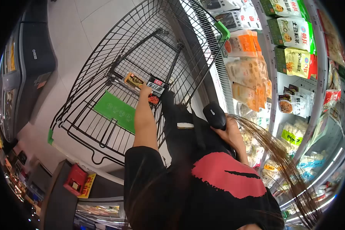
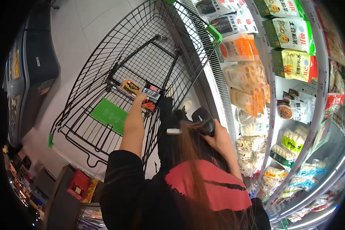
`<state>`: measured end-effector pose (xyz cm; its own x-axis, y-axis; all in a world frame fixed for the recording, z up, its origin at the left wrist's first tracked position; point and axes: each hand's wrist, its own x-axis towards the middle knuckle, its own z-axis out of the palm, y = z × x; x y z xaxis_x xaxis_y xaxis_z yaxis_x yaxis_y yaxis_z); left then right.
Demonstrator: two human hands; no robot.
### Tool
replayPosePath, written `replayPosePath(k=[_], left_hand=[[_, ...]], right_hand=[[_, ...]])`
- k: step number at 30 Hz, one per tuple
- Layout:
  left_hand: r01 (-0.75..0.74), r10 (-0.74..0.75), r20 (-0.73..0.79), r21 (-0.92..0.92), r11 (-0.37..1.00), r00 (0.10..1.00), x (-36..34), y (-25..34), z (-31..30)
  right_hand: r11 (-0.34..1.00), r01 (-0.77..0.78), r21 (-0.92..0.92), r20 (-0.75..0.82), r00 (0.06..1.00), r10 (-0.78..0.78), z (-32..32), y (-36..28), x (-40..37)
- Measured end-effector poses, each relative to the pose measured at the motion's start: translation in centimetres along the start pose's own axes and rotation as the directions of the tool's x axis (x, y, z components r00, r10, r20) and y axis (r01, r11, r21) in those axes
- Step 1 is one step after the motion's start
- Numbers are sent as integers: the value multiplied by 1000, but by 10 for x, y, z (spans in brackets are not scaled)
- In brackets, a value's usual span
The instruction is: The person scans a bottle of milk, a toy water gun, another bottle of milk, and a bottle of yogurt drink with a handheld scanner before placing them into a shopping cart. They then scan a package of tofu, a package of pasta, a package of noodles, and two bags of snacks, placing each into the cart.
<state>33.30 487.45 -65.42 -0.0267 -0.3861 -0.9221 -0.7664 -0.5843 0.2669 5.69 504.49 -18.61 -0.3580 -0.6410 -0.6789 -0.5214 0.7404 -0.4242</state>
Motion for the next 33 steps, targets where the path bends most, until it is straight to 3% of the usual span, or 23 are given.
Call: replayPosePath(k=[1, 4, 6, 7, 9, 11, 13, 15, 17, 18, 19, 21, 22, 23, 26, 27, 29, 31, 32, 33], left_hand=[[-36, 29, 82, 86, 996, 996, 12, 0, -6], [97, -90, 138, -50, 994, 986, 22, -1, -4], [18, -87, 169, 371, 928, 982, 35, -3, -4], [21, -90, 169, 369, 929, 981, 19, 2, -4], [144, -127, -72, 330, 933, 989, -34, 28, -7], [116, -85, -105, 338, 934, 991, -13, 9, 4], [-63, 64, -1, 174, 983, 998, -11, -5, 0], [-16, 28, -41, 259, 966, 999, -16, -12, 8], [-157, 192, -115, 259, 953, 975, -17, -23, 21], [-180, 261, -238, 314, 932, 935, -13, -33, 35], [-184, 268, -245, 319, 930, 932, -29, -25, 35], [-147, 219, -307, 242, 959, 926, -51, -23, 37], [-205, 271, -413, 198, 959, 869, -54, -25, 37], [-207, 275, -421, 201, 957, 864, -54, -26, 31], [-461, 283, -553, -212, 862, 784, -75, -15, -3], [-484, 255, -457, -502, 717, 852, -95, 1, -19], [-483, 274, -398, -703, 522, 876, -140, 36, -49], [-487, 445, -305, -785, 383, 842, -171, 59, -74], [-463, 474, -314, -854, 237, 823, -202, 79, -78], [-440, 494, -282, -866, 238, 822, -227, 91, -84]], right_hand=[[999, 14, 31, 7, 1000, -14, 3, -1, 2], [997, 41, 64, 5, 999, -41, 4, -17, 10], [997, 46, 70, 5, 999, -46, 6, -23, 10], [998, 38, 48, 16, 999, -38, 7, -23, 11], [999, 46, 25, 19, 999, -46, 10, -26, 16], [993, 116, 1, -15, 993, -116, 13, -27, 16], [992, 124, 4, -9, 992, -124, 15, -25, 14], [988, 152, -4, -15, 988, -152, 17, -20, 13], [988, 155, -13, -37, 987, -156, 15, -25, 9], [988, 156, -20, -51, 986, -156, 16, -27, 7], [987, 162, -14, -58, 985, -163, 16, -25, 6], [986, 168, 8, -63, 984, -168, 18, -18, 1], [985, 174, 14, -67, 983, -173, 19, -16, -1], [984, 176, 28, -69, 982, -174, 18, -14, -4], [981, 191, 33, -73, 979, -188, 16, -9, -15], [980, 196, 20, -72, 978, -194, 16, -8, -19], [979, 202, 27, -89, 976, -199, 20, 5, -23], [978, 205, 27, -112, 973, -201, 17, 14, -30], [967, 231, 104, -116, 969, -219, 12, 12, -34], [949, 256, 182, -124, 964, -236, 7, 12, -38]])
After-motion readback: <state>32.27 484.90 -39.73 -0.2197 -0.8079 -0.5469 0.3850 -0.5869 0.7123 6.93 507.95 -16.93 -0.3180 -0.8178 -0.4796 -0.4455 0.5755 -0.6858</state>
